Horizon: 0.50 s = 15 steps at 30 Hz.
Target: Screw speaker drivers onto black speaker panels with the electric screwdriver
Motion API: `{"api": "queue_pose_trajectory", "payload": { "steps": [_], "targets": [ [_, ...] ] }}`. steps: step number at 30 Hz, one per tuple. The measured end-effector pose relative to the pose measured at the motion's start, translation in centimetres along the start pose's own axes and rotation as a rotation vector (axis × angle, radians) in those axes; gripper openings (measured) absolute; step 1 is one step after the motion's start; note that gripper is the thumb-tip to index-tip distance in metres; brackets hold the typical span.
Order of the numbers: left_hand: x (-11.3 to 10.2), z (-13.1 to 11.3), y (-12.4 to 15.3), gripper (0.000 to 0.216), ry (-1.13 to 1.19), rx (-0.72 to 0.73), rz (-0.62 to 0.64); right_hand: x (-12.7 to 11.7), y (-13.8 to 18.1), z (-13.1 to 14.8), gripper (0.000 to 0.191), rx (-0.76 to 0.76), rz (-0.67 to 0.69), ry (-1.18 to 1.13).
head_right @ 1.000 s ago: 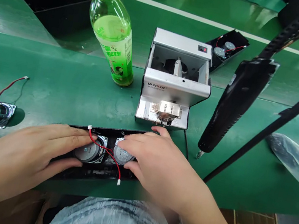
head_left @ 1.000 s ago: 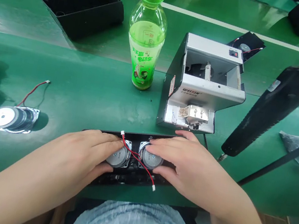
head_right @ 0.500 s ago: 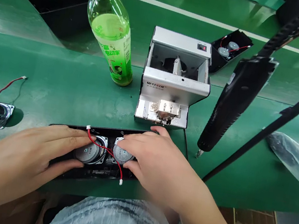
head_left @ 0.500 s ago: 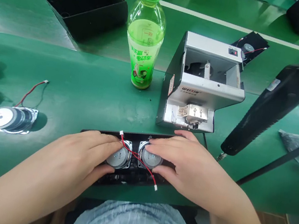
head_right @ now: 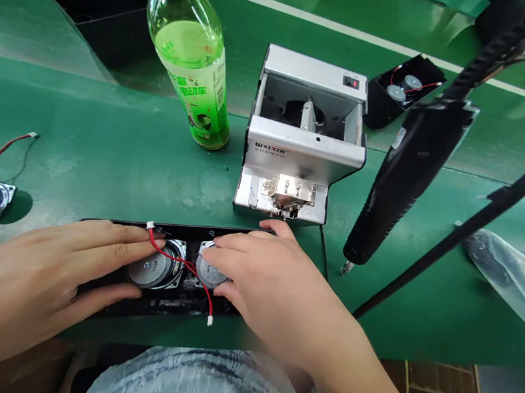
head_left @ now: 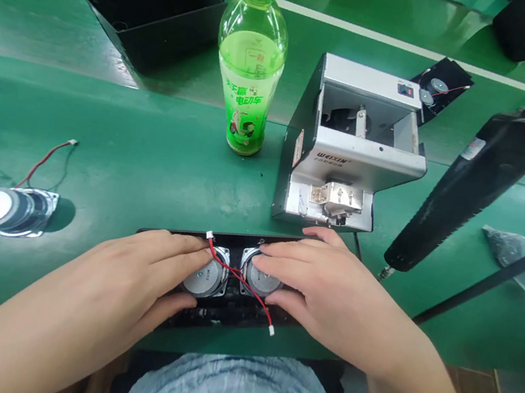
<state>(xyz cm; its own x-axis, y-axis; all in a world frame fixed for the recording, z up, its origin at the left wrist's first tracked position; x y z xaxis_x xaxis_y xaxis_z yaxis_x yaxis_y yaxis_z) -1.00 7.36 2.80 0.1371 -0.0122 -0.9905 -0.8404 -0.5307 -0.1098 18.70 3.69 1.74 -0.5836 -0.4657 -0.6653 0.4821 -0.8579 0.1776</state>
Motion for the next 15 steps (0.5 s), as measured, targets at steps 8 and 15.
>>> {"api": "queue_pose_trajectory", "payload": {
  "steps": [8, 15],
  "targets": [
    [-0.1, 0.0, -0.1, 0.038, 0.06, -0.002, -0.028, 0.3, -0.2, -0.1, 0.021, 0.027, 0.033, 0.059],
    [0.7, 0.7, 0.7, 0.04, 0.055, -0.024, -0.003, -1.0, 1.8, 2.4, 0.028, -0.081, -0.078, 0.157]
  ]
}}
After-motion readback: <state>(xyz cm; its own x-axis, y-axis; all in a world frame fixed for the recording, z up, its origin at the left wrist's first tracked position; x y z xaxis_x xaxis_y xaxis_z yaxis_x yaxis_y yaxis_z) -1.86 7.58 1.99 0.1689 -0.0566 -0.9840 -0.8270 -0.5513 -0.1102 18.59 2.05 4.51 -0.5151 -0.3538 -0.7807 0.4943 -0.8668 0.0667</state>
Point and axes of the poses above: each hand's wrist, its own y-axis away from the middle knuckle, its own x-axis out of the palm, z = x × y, the point moved 8 cm from there along -y, towards the middle knuckle, and after that the axes turned 13 degrees about -y, right-handed, at the moved point
